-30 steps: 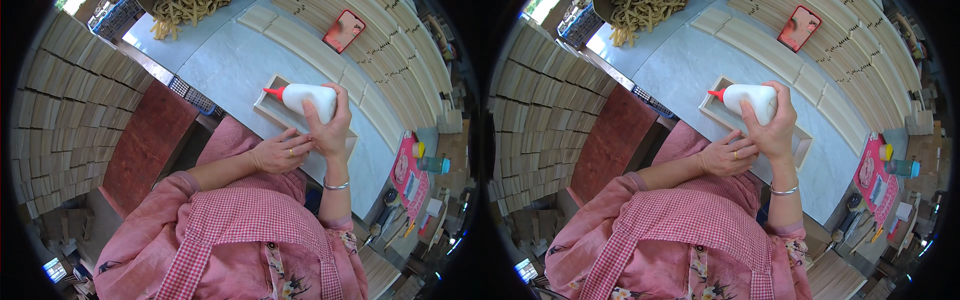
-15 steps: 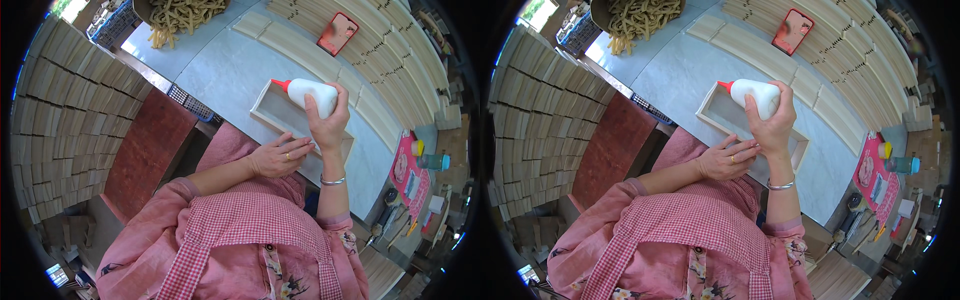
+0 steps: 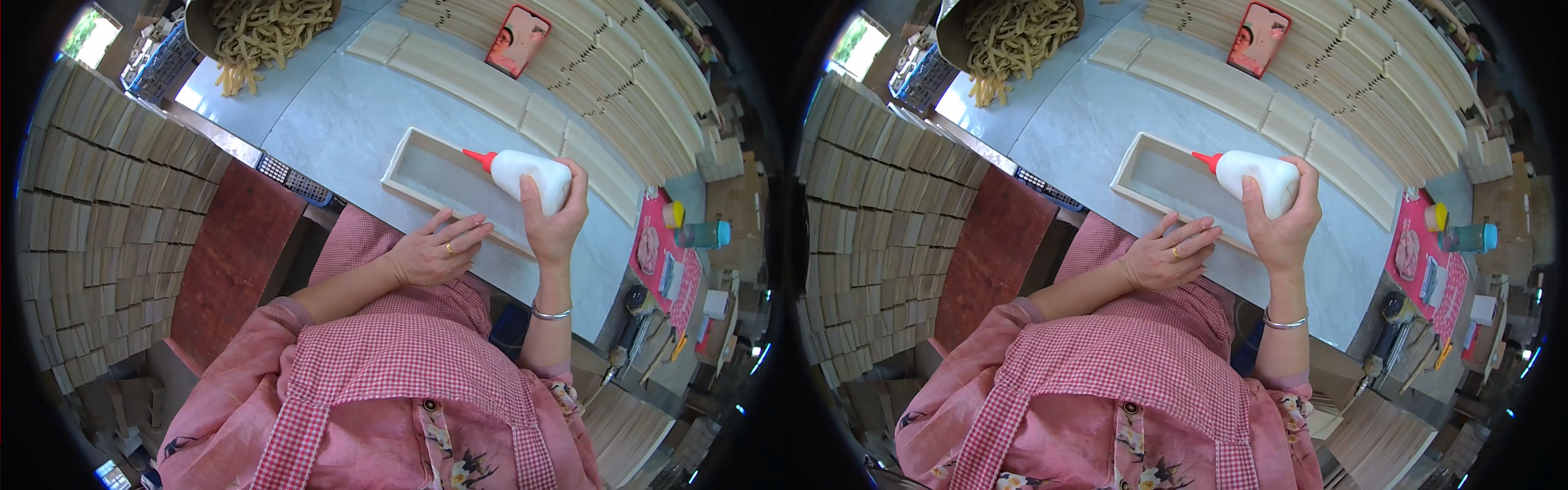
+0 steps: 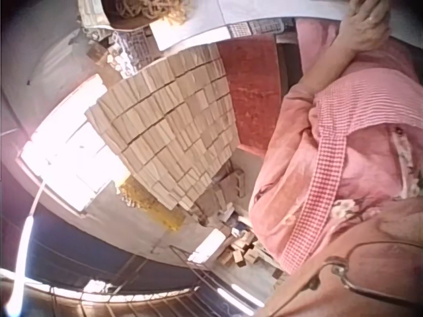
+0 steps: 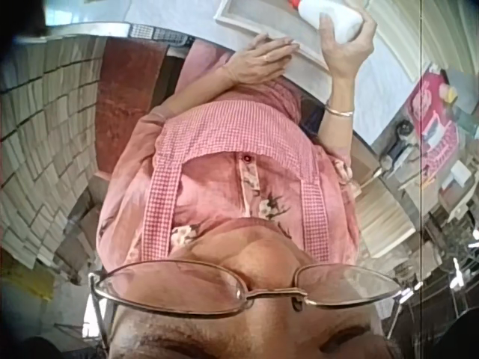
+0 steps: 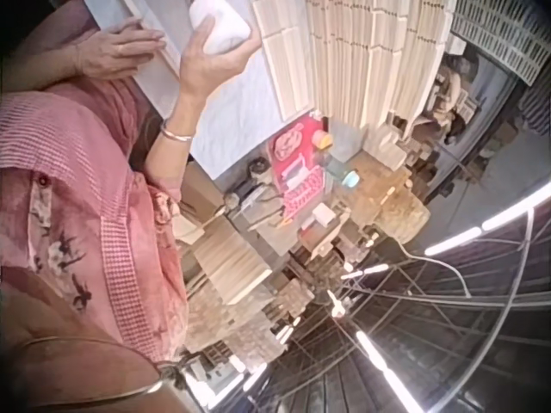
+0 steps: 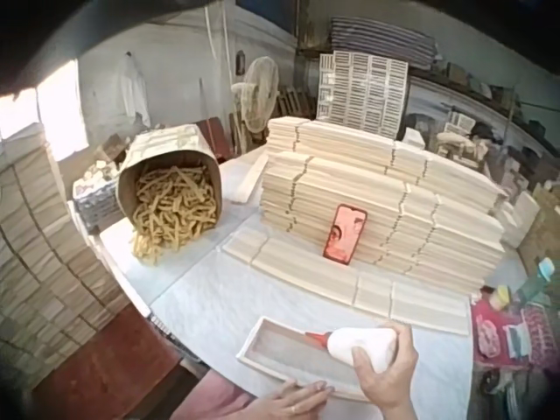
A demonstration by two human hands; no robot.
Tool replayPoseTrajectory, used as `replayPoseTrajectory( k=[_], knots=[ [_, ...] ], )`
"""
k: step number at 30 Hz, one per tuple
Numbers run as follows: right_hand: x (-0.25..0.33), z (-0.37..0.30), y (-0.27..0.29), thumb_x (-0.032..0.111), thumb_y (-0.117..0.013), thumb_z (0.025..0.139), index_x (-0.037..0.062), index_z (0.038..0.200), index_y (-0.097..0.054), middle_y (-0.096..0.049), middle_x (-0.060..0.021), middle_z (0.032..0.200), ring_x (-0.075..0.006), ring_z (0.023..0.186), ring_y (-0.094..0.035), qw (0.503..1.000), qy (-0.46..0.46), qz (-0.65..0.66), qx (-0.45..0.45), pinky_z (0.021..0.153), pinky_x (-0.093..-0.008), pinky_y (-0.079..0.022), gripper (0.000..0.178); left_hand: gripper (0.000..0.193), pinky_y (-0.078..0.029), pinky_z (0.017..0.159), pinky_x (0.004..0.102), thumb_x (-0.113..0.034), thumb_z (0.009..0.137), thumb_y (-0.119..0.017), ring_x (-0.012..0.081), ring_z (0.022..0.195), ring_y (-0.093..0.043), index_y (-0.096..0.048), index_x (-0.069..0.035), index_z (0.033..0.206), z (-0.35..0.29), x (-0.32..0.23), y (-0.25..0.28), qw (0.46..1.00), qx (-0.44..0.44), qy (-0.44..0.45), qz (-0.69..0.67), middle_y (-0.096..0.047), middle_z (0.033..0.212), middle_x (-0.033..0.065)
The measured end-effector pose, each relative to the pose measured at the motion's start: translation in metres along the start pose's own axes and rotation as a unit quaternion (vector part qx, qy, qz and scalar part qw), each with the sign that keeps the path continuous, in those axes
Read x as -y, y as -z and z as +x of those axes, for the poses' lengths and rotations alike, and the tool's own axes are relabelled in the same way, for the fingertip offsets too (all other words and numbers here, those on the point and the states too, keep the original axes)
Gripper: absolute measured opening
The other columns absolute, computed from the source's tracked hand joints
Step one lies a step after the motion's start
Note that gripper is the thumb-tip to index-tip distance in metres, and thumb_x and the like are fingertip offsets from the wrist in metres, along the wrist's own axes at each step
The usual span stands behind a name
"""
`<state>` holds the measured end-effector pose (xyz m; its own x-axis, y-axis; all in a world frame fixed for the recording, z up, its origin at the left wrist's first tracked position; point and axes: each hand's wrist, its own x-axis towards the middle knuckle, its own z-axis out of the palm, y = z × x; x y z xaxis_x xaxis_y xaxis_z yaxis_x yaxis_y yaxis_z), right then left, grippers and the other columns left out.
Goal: Assembling small wooden boxes using a nail gun and wood glue at a production workbench.
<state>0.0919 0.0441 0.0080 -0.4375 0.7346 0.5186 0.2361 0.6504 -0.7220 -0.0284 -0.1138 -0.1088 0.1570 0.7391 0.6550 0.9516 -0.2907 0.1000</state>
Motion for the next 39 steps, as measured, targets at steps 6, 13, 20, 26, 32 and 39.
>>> replayPoseTrajectory(
  k=[6, 13, 20, 26, 32, 39],
  knots=[
    [-0.006, -0.013, 0.033, 0.014, -0.079, 0.085, 0.0058, 0.121, -0.056, -0.066, -0.0119, 0.102, -0.0236, 0.084, -0.063, 0.999, -0.034, -0.027, -0.022, 0.076, -0.0345, -0.053, 0.044, 0.032, -0.021, 0.124, 0.0454, -0.024, 0.091, -0.066, 0.0209, 0.148, -0.041, -0.07, -0.01, 0.119, 0.002, -0.002, 0.004, 1.0, 0.01, -0.001, -0.005, -0.045, 0.158, 0.0065],
    [-0.019, -0.027, 0.07, 0.015, -0.079, 0.086, 0.006, 0.122, -0.055, -0.066, -0.0125, 0.104, -0.024, 0.086, -0.063, 0.995, -0.046, -0.072, -0.056, 0.078, -0.0349, -0.053, 0.044, 0.037, -0.013, 0.128, 0.0487, -0.029, 0.091, -0.067, 0.0231, 0.148, -0.042, -0.069, -0.01, 0.123, 0.004, -0.003, 0.007, 0.999, 0.037, 0.001, 0.014, -0.047, 0.157, 0.0072],
    [-0.029, -0.041, 0.103, 0.017, -0.079, 0.086, 0.006, 0.121, -0.056, -0.066, -0.0129, 0.104, -0.0246, 0.086, -0.063, 0.988, -0.05, -0.116, -0.087, 0.078, -0.035, -0.053, 0.044, 0.033, -0.014, 0.127, 0.0465, -0.025, 0.092, -0.066, 0.0214, 0.15, -0.04, -0.069, -0.011, 0.121, 0.003, -0.004, 0.008, 0.999, 0.046, 0.01, 0.011, -0.044, 0.16, 0.006],
    [-0.036, -0.051, 0.124, 0.017, -0.079, 0.086, 0.0057, 0.121, -0.056, -0.066, -0.0133, 0.105, -0.0249, 0.087, -0.063, 0.983, -0.068, -0.131, -0.106, 0.078, -0.0351, -0.053, 0.043, 0.036, -0.012, 0.128, 0.0491, -0.03, 0.091, -0.067, 0.0238, 0.148, -0.042, -0.07, -0.009, 0.121, 0.001, -0.004, 0.007, 0.999, 0.051, 0.012, 0.009, -0.048, 0.157, 0.0074],
    [-0.039, -0.06, 0.135, 0.017, -0.078, 0.086, 0.0056, 0.121, -0.056, -0.066, -0.0134, 0.105, -0.0249, 0.086, -0.063, 0.981, -0.063, -0.147, -0.113, 0.077, -0.0348, -0.053, 0.042, 0.036, -0.012, 0.128, 0.0488, -0.029, 0.091, -0.067, 0.0245, 0.148, -0.042, -0.07, -0.009, 0.121, 0.001, -0.005, 0.006, 0.998, 0.053, 0.014, 0.006, -0.048, 0.157, 0.007],
    [-0.027, -0.074, 0.148, 0.017, -0.078, 0.085, 0.0055, 0.121, -0.057, -0.066, -0.0125, 0.103, -0.0239, 0.085, -0.061, 0.984, -0.088, -0.127, -0.093, 0.077, -0.0346, -0.052, 0.043, 0.035, -0.012, 0.128, 0.0486, -0.028, 0.09, -0.069, 0.0249, 0.149, -0.041, -0.07, -0.009, 0.119, 0.001, -0.006, 0.004, 0.999, 0.049, 0.015, 0.008, -0.048, 0.156, 0.0069]
  ],
)
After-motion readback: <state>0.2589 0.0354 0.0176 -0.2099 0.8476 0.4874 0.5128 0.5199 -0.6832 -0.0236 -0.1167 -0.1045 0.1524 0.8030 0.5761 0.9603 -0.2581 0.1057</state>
